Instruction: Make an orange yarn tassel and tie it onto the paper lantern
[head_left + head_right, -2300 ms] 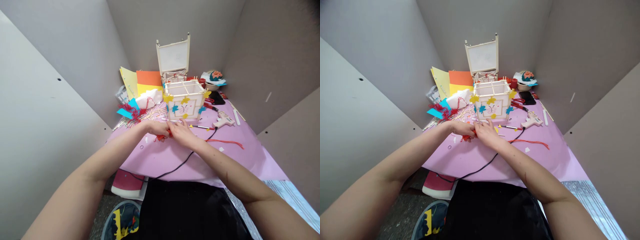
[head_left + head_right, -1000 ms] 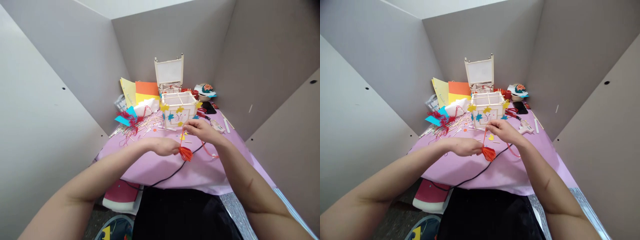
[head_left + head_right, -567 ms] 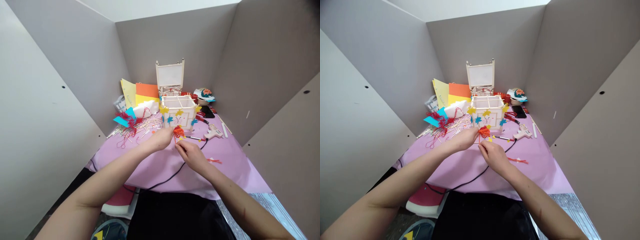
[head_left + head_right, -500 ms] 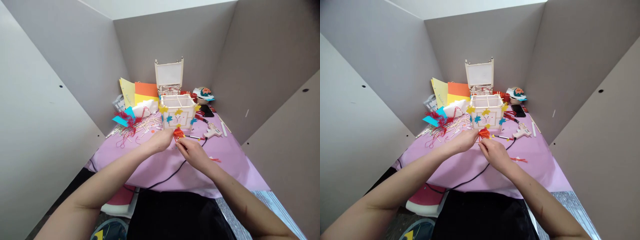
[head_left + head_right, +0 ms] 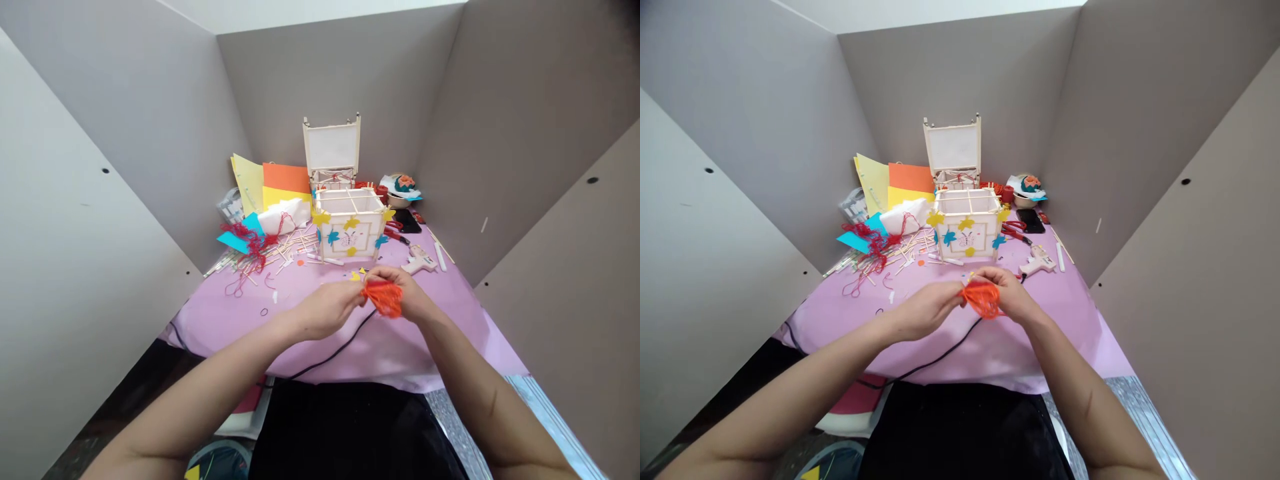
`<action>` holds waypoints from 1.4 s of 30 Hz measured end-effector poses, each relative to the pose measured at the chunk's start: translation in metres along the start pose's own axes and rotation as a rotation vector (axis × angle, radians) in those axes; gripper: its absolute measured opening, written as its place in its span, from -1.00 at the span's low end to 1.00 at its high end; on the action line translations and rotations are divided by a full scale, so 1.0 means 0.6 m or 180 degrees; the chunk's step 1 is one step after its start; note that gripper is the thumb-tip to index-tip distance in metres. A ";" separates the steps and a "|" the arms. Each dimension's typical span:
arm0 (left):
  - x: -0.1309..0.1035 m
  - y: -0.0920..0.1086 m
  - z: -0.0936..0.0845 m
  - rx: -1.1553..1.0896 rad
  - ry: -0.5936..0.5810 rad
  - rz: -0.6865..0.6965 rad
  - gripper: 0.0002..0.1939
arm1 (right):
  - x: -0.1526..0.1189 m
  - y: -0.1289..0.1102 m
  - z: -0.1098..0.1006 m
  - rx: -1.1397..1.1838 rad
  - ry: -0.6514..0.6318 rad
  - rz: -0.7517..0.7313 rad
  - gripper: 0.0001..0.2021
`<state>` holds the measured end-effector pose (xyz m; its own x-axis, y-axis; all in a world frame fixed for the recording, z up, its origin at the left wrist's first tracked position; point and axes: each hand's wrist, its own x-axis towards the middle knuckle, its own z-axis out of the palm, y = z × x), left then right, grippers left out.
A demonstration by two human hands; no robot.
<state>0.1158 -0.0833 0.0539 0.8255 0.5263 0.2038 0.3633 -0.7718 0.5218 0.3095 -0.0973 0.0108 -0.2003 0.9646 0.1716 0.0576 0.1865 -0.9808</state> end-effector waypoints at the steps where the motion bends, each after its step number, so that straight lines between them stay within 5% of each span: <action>1: 0.002 -0.004 0.003 -0.0169 0.0369 -0.0098 -0.74 | -0.002 0.010 0.008 0.0095 0.0169 0.0064 -0.69; 5: 0.014 -0.035 0.036 -0.0488 0.1387 -0.0684 -0.74 | -0.019 0.034 0.053 -0.0659 0.0819 -0.0296 -0.70; 10: 0.018 -0.056 0.082 -0.0696 0.1766 -0.1211 -0.75 | -0.038 0.034 0.086 -0.2235 0.0936 -0.1227 -0.74; 14: 0.012 -0.062 0.088 -0.0354 0.1326 -0.1330 -0.76 | -0.042 0.021 0.079 -0.3004 0.0827 -0.1320 -0.73; 18: -0.004 -0.057 0.072 -0.0102 0.0410 -0.1016 -0.75 | -0.038 -0.008 0.051 -0.3329 0.0272 -0.1005 -0.79; 21: -0.016 -0.041 0.055 -0.0492 -0.0293 -0.0530 -0.77 | -0.026 -0.025 0.022 -0.2698 -0.0273 -0.0646 -0.82; 24: -0.020 -0.025 0.044 -0.1556 -0.0678 -0.0336 -0.75 | -0.012 -0.016 0.002 -0.0918 -0.0693 -0.0171 -0.85; 26: -0.016 -0.019 0.047 -0.2579 -0.0490 -0.0394 -0.69 | -0.006 0.004 0.003 0.0242 -0.0545 0.0089 -0.79; 29: -0.004 -0.018 0.068 -0.3964 0.0435 -0.0744 -0.68 | -0.003 0.040 0.025 0.1146 0.0169 0.0258 -0.77; 33: 0.007 -0.023 0.103 -0.4500 0.1191 -0.1283 -0.67 | -0.009 0.062 0.053 0.1004 0.0636 0.0360 -0.72; 42: 0.000 -0.028 0.120 -0.4788 0.1004 -0.1777 -0.82 | -0.008 0.064 0.058 0.0793 0.0945 0.0954 -0.74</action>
<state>0.1408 -0.0958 -0.0145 0.5591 0.7984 -0.2233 -0.3104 0.4513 0.8366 0.2784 -0.1012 -0.0310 0.0790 0.9873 -0.1380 -0.1731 -0.1228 -0.9772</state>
